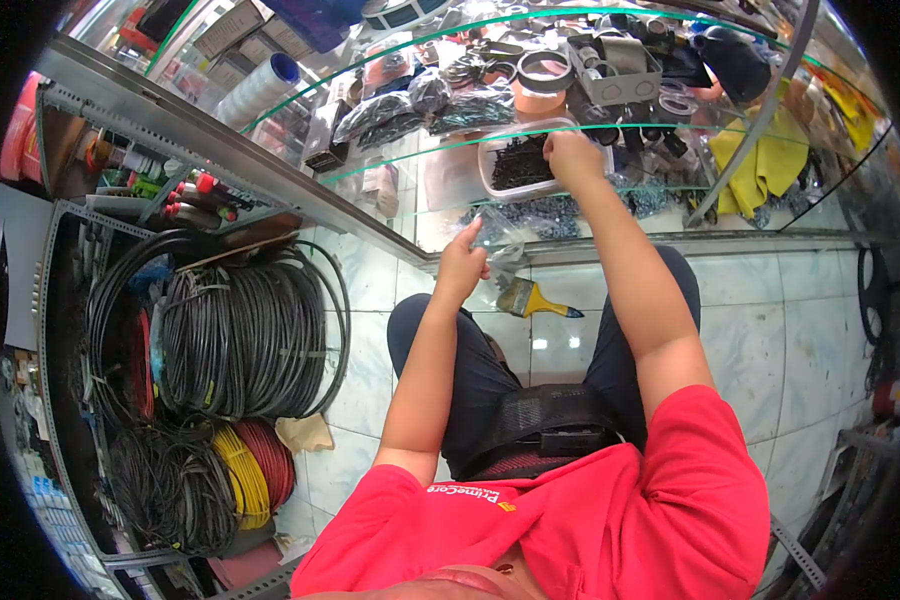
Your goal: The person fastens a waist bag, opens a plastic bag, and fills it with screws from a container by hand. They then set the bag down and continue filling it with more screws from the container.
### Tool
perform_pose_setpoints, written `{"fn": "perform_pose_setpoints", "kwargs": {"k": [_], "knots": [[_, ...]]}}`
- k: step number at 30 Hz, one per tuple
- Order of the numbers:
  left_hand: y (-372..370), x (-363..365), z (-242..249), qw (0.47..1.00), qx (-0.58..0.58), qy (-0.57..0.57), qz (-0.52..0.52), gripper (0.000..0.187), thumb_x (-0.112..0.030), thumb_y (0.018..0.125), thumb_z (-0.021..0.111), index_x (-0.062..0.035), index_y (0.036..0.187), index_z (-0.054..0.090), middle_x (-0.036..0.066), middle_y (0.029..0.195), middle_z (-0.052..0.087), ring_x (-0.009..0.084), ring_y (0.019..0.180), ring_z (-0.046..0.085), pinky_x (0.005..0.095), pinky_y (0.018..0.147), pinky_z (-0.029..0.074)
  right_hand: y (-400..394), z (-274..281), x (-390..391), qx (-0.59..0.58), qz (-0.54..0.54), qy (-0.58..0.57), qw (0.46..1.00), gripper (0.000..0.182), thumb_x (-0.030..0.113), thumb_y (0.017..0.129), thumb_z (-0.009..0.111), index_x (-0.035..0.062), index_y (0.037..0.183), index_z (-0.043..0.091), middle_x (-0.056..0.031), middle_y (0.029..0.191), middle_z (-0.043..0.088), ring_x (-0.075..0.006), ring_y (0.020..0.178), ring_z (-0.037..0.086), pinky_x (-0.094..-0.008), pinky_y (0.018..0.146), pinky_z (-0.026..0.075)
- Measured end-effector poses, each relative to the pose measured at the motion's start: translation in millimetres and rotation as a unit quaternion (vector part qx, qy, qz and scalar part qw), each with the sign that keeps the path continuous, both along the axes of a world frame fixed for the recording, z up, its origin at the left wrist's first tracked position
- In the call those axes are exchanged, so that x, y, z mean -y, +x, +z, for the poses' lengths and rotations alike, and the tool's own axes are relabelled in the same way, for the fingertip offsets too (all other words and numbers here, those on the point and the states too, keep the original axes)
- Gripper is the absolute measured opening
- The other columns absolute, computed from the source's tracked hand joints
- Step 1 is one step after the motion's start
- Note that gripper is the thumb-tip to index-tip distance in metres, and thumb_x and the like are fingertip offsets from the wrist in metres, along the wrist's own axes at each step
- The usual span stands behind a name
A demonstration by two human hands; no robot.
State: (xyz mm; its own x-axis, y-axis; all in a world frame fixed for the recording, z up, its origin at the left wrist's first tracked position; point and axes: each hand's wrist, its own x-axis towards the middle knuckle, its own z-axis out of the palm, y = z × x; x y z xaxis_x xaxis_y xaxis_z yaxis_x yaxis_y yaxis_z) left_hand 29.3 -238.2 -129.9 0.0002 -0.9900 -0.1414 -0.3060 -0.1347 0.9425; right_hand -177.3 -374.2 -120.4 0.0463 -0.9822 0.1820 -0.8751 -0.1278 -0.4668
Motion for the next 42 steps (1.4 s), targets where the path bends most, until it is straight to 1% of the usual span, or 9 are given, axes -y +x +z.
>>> {"fn": "perform_pose_setpoints", "kwargs": {"k": [3, 14, 20, 22, 30, 32, 34, 38, 42], "knots": [[0.1, 1.5, 0.8, 1.000, 0.004, 0.016, -0.020, 0.054, 0.003, 0.073, 0.040, -0.0004, 0.127, 0.039, 0.013, 0.132, 0.039, 0.0129, 0.050, 0.054, 0.0254, 0.047, 0.047, 0.1, 3.9, 2.0, 0.068, -0.014, -0.030, 0.997, 0.010, 0.019, 0.072, 0.060, 0.0134, 0.079, 0.064, -0.0069, 0.083, 0.063, -0.0242, 0.084, 0.059, -0.0375, 0.068, 0.047], [-4.3, 0.2, 5.2, 0.999, -0.002, 0.007, -0.046, 0.055, 0.002, 0.074, 0.040, -0.0016, 0.128, 0.038, 0.016, 0.132, 0.038, 0.0121, 0.051, 0.054, 0.0253, 0.048, 0.047, 6.6, 0.5, -2.0, -0.015, 0.026, -0.066, 0.997, 0.013, 0.018, 0.070, 0.062, 0.0120, 0.082, 0.064, -0.0068, 0.085, 0.063, -0.0246, 0.081, 0.060, -0.0377, 0.069, 0.046], [-5.1, -2.2, 11.2, 0.999, -0.025, -0.010, -0.046, 0.056, 0.003, 0.073, 0.041, -0.0019, 0.129, 0.037, 0.015, 0.130, 0.040, 0.0120, 0.052, 0.053, 0.0248, 0.049, 0.048, -4.6, 14.1, 1.1, 0.287, 0.127, -0.095, 0.944, 0.015, 0.015, 0.074, 0.063, 0.0057, 0.086, 0.064, -0.0042, 0.076, 0.063, -0.0148, 0.066, 0.058, -0.0280, 0.061, 0.046], [-7.7, -1.0, 11.7, 0.998, -0.031, -0.013, -0.055, 0.057, 0.003, 0.073, 0.041, -0.0019, 0.129, 0.036, 0.015, 0.131, 0.039, 0.0119, 0.053, 0.053, 0.0248, 0.049, 0.048, -1.5, 44.0, -24.2, 0.475, 0.148, 0.232, 0.836, 0.017, 0.013, 0.076, 0.063, 0.0012, 0.088, 0.063, -0.0011, 0.073, 0.060, -0.0079, 0.064, 0.053, -0.0216, 0.059, 0.044], [-11.0, 1.6, 8.5, 0.999, -0.038, -0.003, -0.038, 0.059, 0.003, 0.073, 0.042, -0.0043, 0.131, 0.035, 0.008, 0.075, 0.056, 0.0108, 0.050, 0.051, 0.0252, 0.047, 0.046, 39.3, 41.9, -62.7, 0.246, 0.228, 0.273, 0.901, 0.018, 0.005, 0.071, 0.060, -0.0012, 0.088, 0.062, -0.0056, 0.066, 0.059, -0.0107, 0.059, 0.055, -0.0251, 0.055, 0.046], [-7.2, 1.3, 5.8, 0.999, -0.042, -0.003, -0.032, 0.059, 0.003, 0.073, 0.042, -0.0043, 0.131, 0.035, 0.009, 0.077, 0.057, 0.0106, 0.050, 0.051, 0.0252, 0.047, 0.046, 33.7, 31.2, -49.3, 0.317, 0.210, 0.135, 0.915, 0.019, 0.005, 0.071, 0.060, -0.0005, 0.089, 0.063, -0.0074, 0.069, 0.061, -0.0131, 0.060, 0.057, -0.0273, 0.057, 0.047], [-4.7, 1.0, 1.3, 0.999, -0.047, -0.003, -0.025, 0.059, 0.002, 0.073, 0.043, -0.0043, 0.131, 0.035, 0.009, 0.080, 0.057, 0.0104, 0.050, 0.051, 0.0252, 0.047, 0.046, 12.5, 25.1, -25.0, 0.231, 0.180, 0.027, 0.956, 0.014, 0.006, 0.071, 0.060, 0.0036, 0.084, 0.065, -0.0102, 0.076, 0.064, -0.0173, 0.067, 0.061, -0.0293, 0.062, 0.047], [-1.2, 0.7, 2.0, 0.999, -0.045, -0.012, -0.009, 0.058, 0.002, 0.073, 0.043, -0.0034, 0.130, 0.036, 0.011, 0.086, 0.059, 0.0107, 0.051, 0.052, 0.0253, 0.047, 0.047, -20.2, 19.2, 5.6, 0.093, 0.070, -0.044, 0.992, 0.013, 0.008, 0.070, 0.058, 0.0066, 0.081, 0.064, -0.0137, 0.080, 0.062, -0.0291, 0.077, 0.059, -0.0377, 0.069, 0.046], [-3.3, 1.3, 4.9, 1.000, -0.017, 0.000, -0.008, 0.057, 0.002, 0.073, 0.043, -0.0028, 0.130, 0.036, 0.014, 0.095, 0.059, 0.0114, 0.051, 0.053, 0.0254, 0.047, 0.047, -26.6, 6.1, 21.8, 0.030, 0.056, -0.064, 0.996, 0.013, 0.006, 0.069, 0.058, 0.0058, 0.081, 0.062, -0.0131, 0.080, 0.061, -0.0294, 0.081, 0.058, -0.0394, 0.069, 0.045]]}}
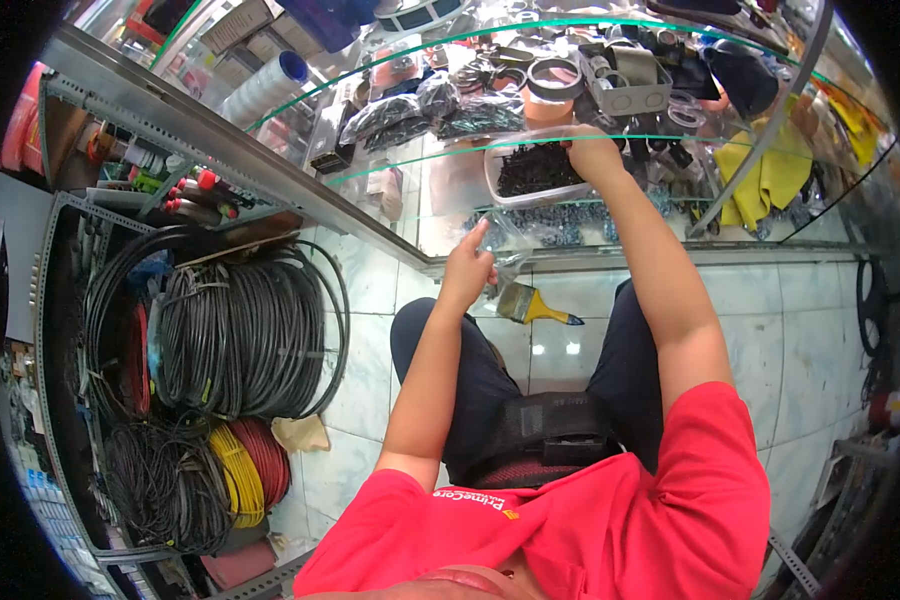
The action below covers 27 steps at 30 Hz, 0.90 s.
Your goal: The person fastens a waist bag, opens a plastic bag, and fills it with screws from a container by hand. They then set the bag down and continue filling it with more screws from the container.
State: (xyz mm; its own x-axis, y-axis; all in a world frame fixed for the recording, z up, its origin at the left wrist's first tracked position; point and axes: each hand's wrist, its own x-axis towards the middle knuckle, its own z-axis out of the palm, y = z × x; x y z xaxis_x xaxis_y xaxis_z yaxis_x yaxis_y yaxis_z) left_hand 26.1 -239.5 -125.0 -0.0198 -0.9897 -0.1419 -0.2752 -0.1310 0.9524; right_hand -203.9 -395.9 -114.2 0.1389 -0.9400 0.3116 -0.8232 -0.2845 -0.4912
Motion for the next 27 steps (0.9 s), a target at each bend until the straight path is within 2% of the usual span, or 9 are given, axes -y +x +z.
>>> {"fn": "perform_pose_setpoints", "kwargs": {"k": [4, 6, 8, 10, 11, 13, 18, 22, 27], "knots": [[-3.2, 1.4, -0.6, 1.000, 0.002, -0.015, 0.002, 0.057, 0.002, 0.074, 0.043, -0.0027, 0.130, 0.036, 0.014, 0.097, 0.058, 0.0113, 0.051, 0.053, 0.0253, 0.047, 0.047, -3.3, -3.0, -1.9, -0.019, 0.042, 0.023, 0.999, 0.018, 0.008, 0.065, 0.063, 0.0078, 0.083, 0.060, -0.0120, 0.086, 0.059, -0.0297, 0.085, 0.057, -0.0401, 0.070, 0.046], [-1.1, 3.9, -6.8, 1.000, -0.006, -0.008, -0.007, 0.056, 0.002, 0.074, 0.042, -0.0030, 0.129, 0.037, 0.013, 0.097, 0.058, 0.0111, 0.051, 0.052, 0.0250, 0.047, 0.047, 3.9, 7.3, -7.9, -0.072, -0.015, 0.032, 0.997, 0.027, 0.010, 0.067, 0.065, 0.0063, 0.094, 0.062, -0.0107, 0.095, 0.058, -0.0264, 0.092, 0.056, -0.0355, 0.078, 0.045], [-1.8, 3.3, -5.2, 1.000, -0.013, 0.003, -0.005, 0.056, 0.003, 0.074, 0.042, -0.0034, 0.129, 0.037, 0.012, 0.097, 0.057, 0.0109, 0.051, 0.052, 0.0248, 0.047, 0.047, 9.3, -3.3, -6.0, -0.088, -0.033, 0.018, 0.995, 0.028, 0.012, 0.067, 0.066, 0.0090, 0.094, 0.061, -0.0084, 0.096, 0.058, -0.0255, 0.093, 0.056, -0.0365, 0.079, 0.044], [-2.4, 3.1, -4.5, 1.000, -0.021, 0.015, -0.002, 0.055, 0.003, 0.075, 0.042, -0.0038, 0.129, 0.037, 0.012, 0.098, 0.057, 0.0108, 0.050, 0.052, 0.0247, 0.047, 0.047, 15.2, -10.9, -7.9, -0.156, -0.034, -0.095, 0.983, 0.011, 0.011, 0.070, 0.056, 0.0121, 0.080, 0.060, -0.0068, 0.088, 0.060, -0.0261, 0.081, 0.058, -0.0417, 0.070, 0.046], [-3.3, 2.8, -4.8, 1.000, -0.026, 0.007, 0.003, 0.055, 0.003, 0.075, 0.042, -0.0043, 0.130, 0.037, 0.012, 0.095, 0.058, 0.0107, 0.050, 0.051, 0.0246, 0.047, 0.046, 18.3, -12.5, -9.1, -0.200, -0.054, -0.095, 0.974, 0.010, 0.012, 0.070, 0.055, 0.0143, 0.079, 0.060, -0.0039, 0.088, 0.060, -0.0230, 0.083, 0.058, -0.0432, 0.071, 0.044], [-4.5, 1.5, -5.7, 0.999, -0.032, 0.002, 0.005, 0.055, 0.002, 0.075, 0.042, -0.0048, 0.130, 0.037, 0.011, 0.091, 0.058, 0.0105, 0.050, 0.051, 0.0244, 0.047, 0.046, 20.8, -12.2, -9.8, -0.203, -0.062, -0.092, 0.973, 0.010, 0.013, 0.071, 0.055, 0.0151, 0.080, 0.060, -0.0035, 0.087, 0.060, -0.0218, 0.083, 0.058, -0.0431, 0.071, 0.043], [-3.3, 1.6, -2.5, 1.000, -0.011, 0.018, -0.001, 0.055, 0.001, 0.075, 0.042, -0.0055, 0.130, 0.037, 0.006, 0.067, 0.054, 0.0097, 0.050, 0.050, 0.0242, 0.047, 0.046, 19.9, -11.6, -3.6, -0.165, -0.059, -0.050, 0.983, 0.007, 0.018, 0.074, 0.054, 0.0182, 0.077, 0.061, -0.0010, 0.087, 0.061, -0.0199, 0.081, 0.058, -0.0422, 0.073, 0.039], [-1.2, 1.6, -4.7, 1.000, -0.018, 0.017, 0.002, 0.055, 0.001, 0.075, 0.042, -0.0055, 0.130, 0.037, 0.005, 0.065, 0.053, 0.0094, 0.050, 0.050, 0.0239, 0.047, 0.046, 22.6, -13.2, -3.9, -0.144, -0.069, -0.076, 0.984, 0.007, 0.020, 0.073, 0.056, 0.0190, 0.078, 0.062, -0.0002, 0.087, 0.061, -0.0196, 0.081, 0.058, -0.0420, 0.072, 0.039], [0.8, 3.0, -10.0, 1.000, -0.022, 0.016, -0.005, 0.056, 0.001, 0.075, 0.042, -0.0055, 0.130, 0.037, 0.005, 0.067, 0.054, 0.0096, 0.049, 0.050, 0.0238, 0.047, 0.046, 24.7, -17.6, -5.6, -0.152, -0.064, -0.092, 0.982, 0.015, 0.022, 0.076, 0.057, 0.0214, 0.089, 0.064, -0.0002, 0.092, 0.060, -0.0193, 0.087, 0.058, -0.0426, 0.073, 0.039]]}}
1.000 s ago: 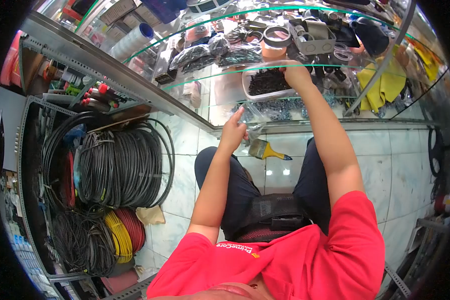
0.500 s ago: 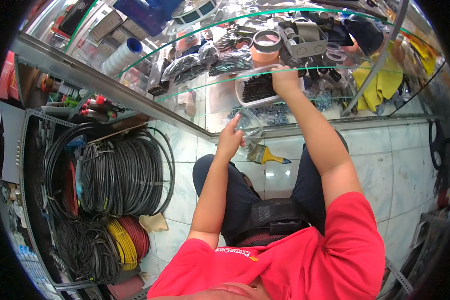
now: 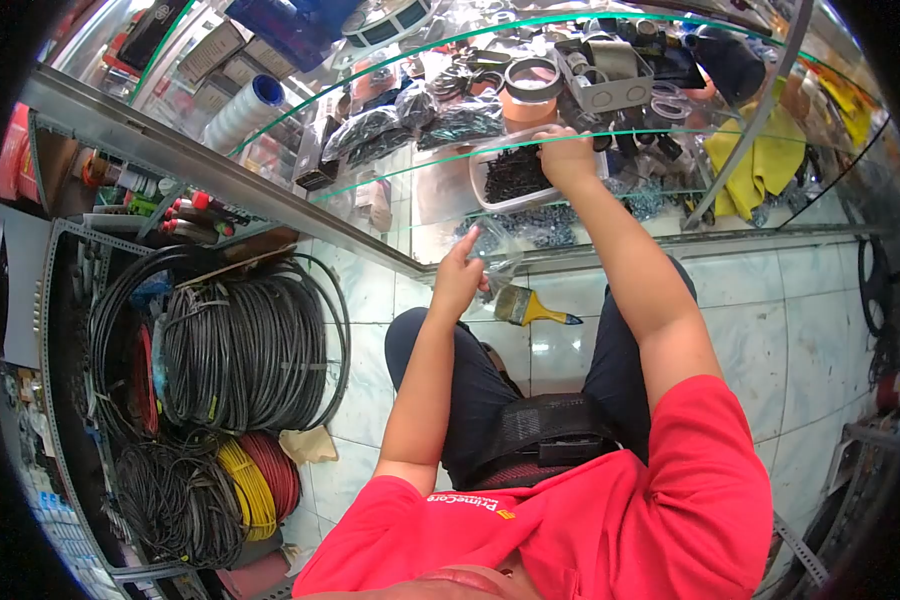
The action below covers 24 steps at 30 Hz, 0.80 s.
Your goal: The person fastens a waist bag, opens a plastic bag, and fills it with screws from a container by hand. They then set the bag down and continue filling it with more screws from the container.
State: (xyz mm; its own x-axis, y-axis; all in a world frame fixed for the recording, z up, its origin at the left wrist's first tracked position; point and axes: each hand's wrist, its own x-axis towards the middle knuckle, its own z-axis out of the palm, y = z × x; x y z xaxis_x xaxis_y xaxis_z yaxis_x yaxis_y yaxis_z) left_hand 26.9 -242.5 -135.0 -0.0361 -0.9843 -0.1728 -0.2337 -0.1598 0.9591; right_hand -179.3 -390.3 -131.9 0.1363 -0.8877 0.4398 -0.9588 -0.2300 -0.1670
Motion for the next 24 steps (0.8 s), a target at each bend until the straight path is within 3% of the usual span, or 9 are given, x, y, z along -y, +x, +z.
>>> {"fn": "perform_pose_setpoints", "kwargs": {"k": [3, 9, 16, 19, 21, 22, 24], "knots": [[-2.2, -0.2, 2.7, 1.000, -0.002, -0.001, 0.001, 0.055, 0.002, 0.075, 0.042, -0.0055, 0.130, 0.038, 0.008, 0.076, 0.057, 0.0098, 0.050, 0.050, 0.0240, 0.047, 0.046, 1.4, 7.0, -4.1, 0.004, -0.002, 0.021, 1.000, 0.020, 0.023, 0.072, 0.063, 0.0220, 0.092, 0.063, 0.0017, 0.092, 0.061, -0.0192, 0.088, 0.056, -0.0408, 0.072, 0.037], [-3.9, -0.8, 5.4, 1.000, -0.003, 0.000, 0.005, 0.055, 0.002, 0.075, 0.042, -0.0059, 0.130, 0.039, 0.010, 0.093, 0.056, 0.0098, 0.052, 0.051, 0.0239, 0.048, 0.047, 5.8, 8.3, -4.7, -0.013, -0.005, 0.039, 0.999, 0.015, 0.025, 0.072, 0.064, 0.0230, 0.086, 0.064, 0.0033, 0.088, 0.058, -0.0171, 0.094, 0.053, -0.0420, 0.074, 0.035], [-2.0, -0.9, 5.4, 1.000, -0.007, 0.007, 0.005, 0.055, 0.001, 0.075, 0.042, -0.0070, 0.130, 0.038, 0.010, 0.091, 0.058, 0.0097, 0.052, 0.051, 0.0238, 0.048, 0.047, 11.2, 11.9, -3.4, -0.013, -0.012, 0.047, 0.999, 0.010, 0.026, 0.070, 0.065, 0.0213, 0.079, 0.065, 0.0039, 0.085, 0.058, -0.0167, 0.094, 0.052, -0.0427, 0.075, 0.033], [-2.3, -1.3, 6.4, 1.000, -0.005, 0.000, 0.006, 0.055, 0.001, 0.076, 0.042, -0.0070, 0.130, 0.038, 0.009, 0.087, 0.058, 0.0095, 0.052, 0.051, 0.0238, 0.048, 0.047, 8.4, 12.2, -0.4, 0.031, -0.002, -0.006, 0.999, 0.007, 0.020, 0.074, 0.058, 0.0229, 0.075, 0.064, 0.0039, 0.082, 0.060, -0.0195, 0.088, 0.055, -0.0429, 0.072, 0.035], [-1.2, -1.7, 7.1, 1.000, 0.012, -0.019, 0.000, 0.055, 0.002, 0.075, 0.042, -0.0070, 0.130, 0.038, 0.009, 0.084, 0.058, 0.0096, 0.052, 0.051, 0.0239, 0.048, 0.047, 2.4, 13.2, 6.9, 0.230, 0.023, 0.039, 0.972, 0.007, 0.016, 0.076, 0.056, 0.0173, 0.076, 0.064, -0.0017, 0.087, 0.063, -0.0199, 0.085, 0.058, -0.0417, 0.071, 0.040], [-0.4, -1.8, 6.9, 1.000, 0.012, -0.018, 0.001, 0.055, 0.002, 0.075, 0.042, -0.0070, 0.130, 0.038, 0.009, 0.084, 0.058, 0.0096, 0.052, 0.051, 0.0239, 0.048, 0.047, -1.0, 15.7, 8.9, 0.230, 0.024, 0.039, 0.972, 0.007, 0.016, 0.076, 0.056, 0.0173, 0.076, 0.064, -0.0017, 0.087, 0.063, -0.0199, 0.085, 0.058, -0.0417, 0.071, 0.040], [-0.2, -0.3, 7.0, 1.000, 0.009, 0.004, 0.001, 0.056, 0.002, 0.075, 0.042, -0.0069, 0.130, 0.038, 0.010, 0.088, 0.058, 0.0098, 0.051, 0.051, 0.0238, 0.048, 0.047, -10.3, 21.9, 13.2, 0.472, 0.089, 0.079, 0.874, 0.010, 0.012, 0.081, 0.053, 0.0087, 0.083, 0.061, -0.0088, 0.094, 0.063, -0.0198, 0.086, 0.061, -0.0357, 0.071, 0.046]]}}
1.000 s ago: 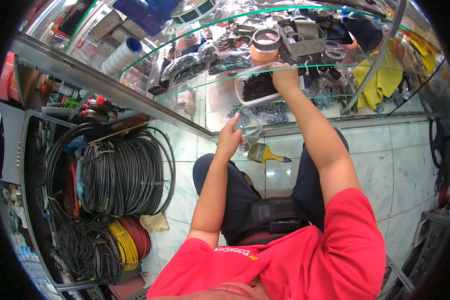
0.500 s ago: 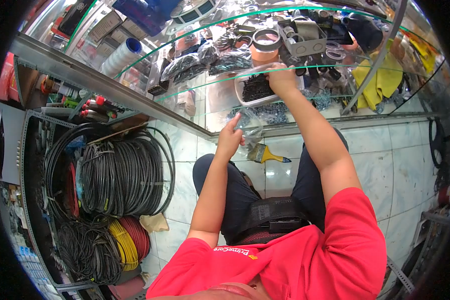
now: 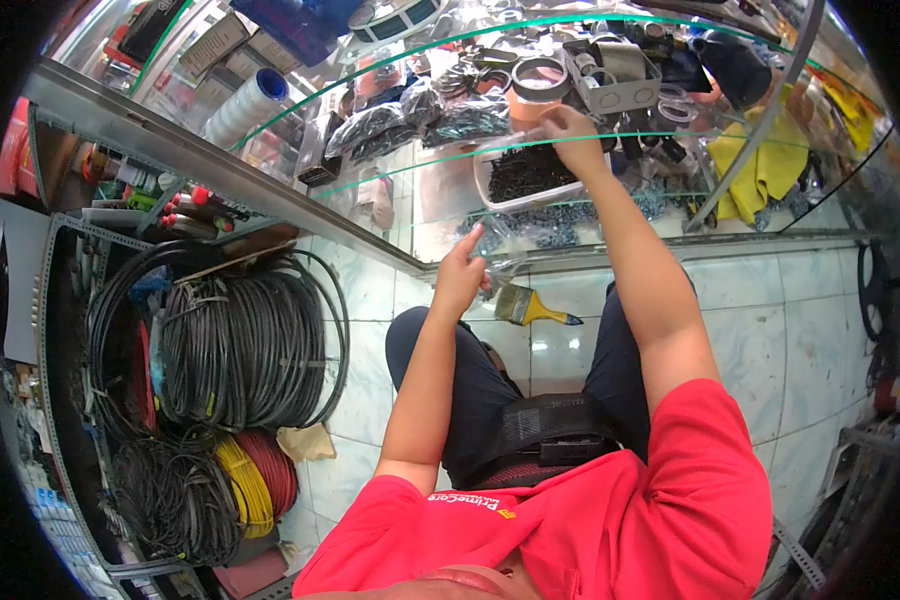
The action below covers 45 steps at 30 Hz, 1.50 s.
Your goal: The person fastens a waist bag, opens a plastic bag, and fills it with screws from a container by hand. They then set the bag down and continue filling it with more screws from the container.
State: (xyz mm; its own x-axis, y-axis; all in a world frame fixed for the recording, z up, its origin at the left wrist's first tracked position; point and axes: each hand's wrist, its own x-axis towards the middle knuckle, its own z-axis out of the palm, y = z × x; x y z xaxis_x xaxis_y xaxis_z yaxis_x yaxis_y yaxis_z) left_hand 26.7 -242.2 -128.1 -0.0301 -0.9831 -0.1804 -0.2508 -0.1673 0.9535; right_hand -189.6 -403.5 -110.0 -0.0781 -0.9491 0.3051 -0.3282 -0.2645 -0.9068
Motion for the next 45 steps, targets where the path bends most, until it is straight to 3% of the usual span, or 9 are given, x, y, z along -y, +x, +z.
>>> {"fn": "perform_pose_setpoints", "kwargs": {"k": [8, 11, 14, 25, 28, 30, 35, 42, 45], "knots": [[-3.0, -0.7, 0.2, 1.000, -0.021, -0.011, 0.005, 0.056, 0.002, 0.075, 0.041, -0.0072, 0.130, 0.039, 0.010, 0.094, 0.057, 0.0097, 0.053, 0.051, 0.0238, 0.049, 0.047, -8.9, 14.8, -13.7, 0.579, 0.196, 0.182, 0.770, 0.015, 0.012, 0.084, 0.051, 0.0010, 0.095, 0.054, -0.0130, 0.095, 0.062, -0.0226, 0.087, 0.061, -0.0310, 0.075, 0.050], [-2.9, -0.8, 0.5, 1.000, -0.019, -0.004, 0.000, 0.055, 0.002, 0.075, 0.041, -0.0073, 0.129, 0.040, 0.011, 0.100, 0.056, 0.0098, 0.053, 0.051, 0.0237, 0.049, 0.047, 0.1, 12.1, -16.3, 0.532, 0.172, 0.242, 0.793, 0.019, 0.013, 0.083, 0.055, 0.0015, 0.098, 0.056, -0.0141, 0.094, 0.062, -0.0233, 0.090, 0.060, -0.0322, 0.076, 0.049], [-3.2, -1.3, -0.3, 1.000, -0.012, 0.001, -0.009, 0.055, 0.002, 0.075, 0.041, -0.0073, 0.129, 0.040, 0.012, 0.106, 0.055, 0.0099, 0.053, 0.051, 0.0237, 0.048, 0.047, 19.5, -3.1, -17.6, -0.157, 0.048, -0.081, 0.983, 0.024, 0.022, 0.076, 0.063, 0.0060, 0.093, 0.061, -0.0101, 0.085, 0.059, -0.0257, 0.080, 0.058, -0.0349, 0.065, 0.045], [-4.0, -3.8, 5.1, 0.999, 0.010, 0.014, -0.035, 0.055, 0.002, 0.074, 0.041, -0.0061, 0.129, 0.040, 0.014, 0.113, 0.054, 0.0109, 0.052, 0.052, 0.0241, 0.050, 0.047, 34.0, -17.4, -12.8, -0.227, 0.045, 0.041, 0.972, 0.016, 0.018, 0.072, 0.063, 0.0103, 0.086, 0.066, -0.0115, 0.086, 0.058, -0.0267, 0.080, 0.059, -0.0363, 0.070, 0.046], [-5.0, -4.1, 4.3, 0.999, 0.005, -0.002, -0.036, 0.055, 0.002, 0.074, 0.041, -0.0062, 0.129, 0.040, 0.013, 0.110, 0.055, 0.0111, 0.051, 0.052, 0.0246, 0.050, 0.047, 20.4, -3.3, -13.0, -0.120, 0.067, -0.007, 0.991, 0.016, 0.018, 0.074, 0.063, 0.0053, 0.084, 0.064, -0.0094, 0.081, 0.059, -0.0213, 0.075, 0.059, -0.0335, 0.066, 0.046], [-6.5, -2.9, 3.7, 0.999, 0.007, -0.020, -0.034, 0.055, 0.002, 0.074, 0.041, -0.0059, 0.129, 0.039, 0.012, 0.106, 0.057, 0.0111, 0.051, 0.051, 0.0248, 0.049, 0.047, 12.5, 13.7, -18.1, 0.301, 0.110, 0.293, 0.901, 0.016, 0.018, 0.080, 0.060, 0.0028, 0.086, 0.060, -0.0069, 0.080, 0.060, -0.0166, 0.072, 0.058, -0.0298, 0.064, 0.047], [-9.1, 0.4, 2.7, 0.999, 0.004, -0.012, -0.036, 0.056, 0.003, 0.074, 0.041, -0.0059, 0.129, 0.039, 0.011, 0.098, 0.059, 0.0109, 0.051, 0.051, 0.0251, 0.048, 0.046, 8.6, 32.5, -40.7, 0.425, 0.256, 0.371, 0.785, 0.017, 0.014, 0.085, 0.052, -0.0009, 0.091, 0.057, -0.0088, 0.081, 0.060, -0.0167, 0.072, 0.059, -0.0260, 0.061, 0.049], [-13.5, 1.6, 1.8, 0.999, 0.007, -0.035, -0.024, 0.057, 0.003, 0.074, 0.042, -0.0048, 0.130, 0.037, 0.011, 0.088, 0.059, 0.0107, 0.050, 0.051, 0.0248, 0.047, 0.046, 46.7, 4.2, -75.0, 0.109, 0.371, 0.481, 0.787, 0.013, 0.005, 0.079, 0.054, -0.0059, 0.085, 0.058, -0.0126, 0.077, 0.059, -0.0190, 0.065, 0.059, -0.0283, 0.057, 0.051], [-12.4, 0.3, -0.8, 0.998, 0.012, -0.046, -0.027, 0.056, 0.003, 0.074, 0.042, -0.0046, 0.130, 0.037, 0.011, 0.087, 0.059, 0.0109, 0.049, 0.051, 0.0249, 0.047, 0.046, 56.8, -21.5, -71.2, -0.340, 0.500, 0.193, 0.773, 0.014, 0.005, 0.078, 0.055, -0.0058, 0.086, 0.058, -0.0116, 0.080, 0.059, -0.0192, 0.065, 0.060, -0.0281, 0.057, 0.051]]}}
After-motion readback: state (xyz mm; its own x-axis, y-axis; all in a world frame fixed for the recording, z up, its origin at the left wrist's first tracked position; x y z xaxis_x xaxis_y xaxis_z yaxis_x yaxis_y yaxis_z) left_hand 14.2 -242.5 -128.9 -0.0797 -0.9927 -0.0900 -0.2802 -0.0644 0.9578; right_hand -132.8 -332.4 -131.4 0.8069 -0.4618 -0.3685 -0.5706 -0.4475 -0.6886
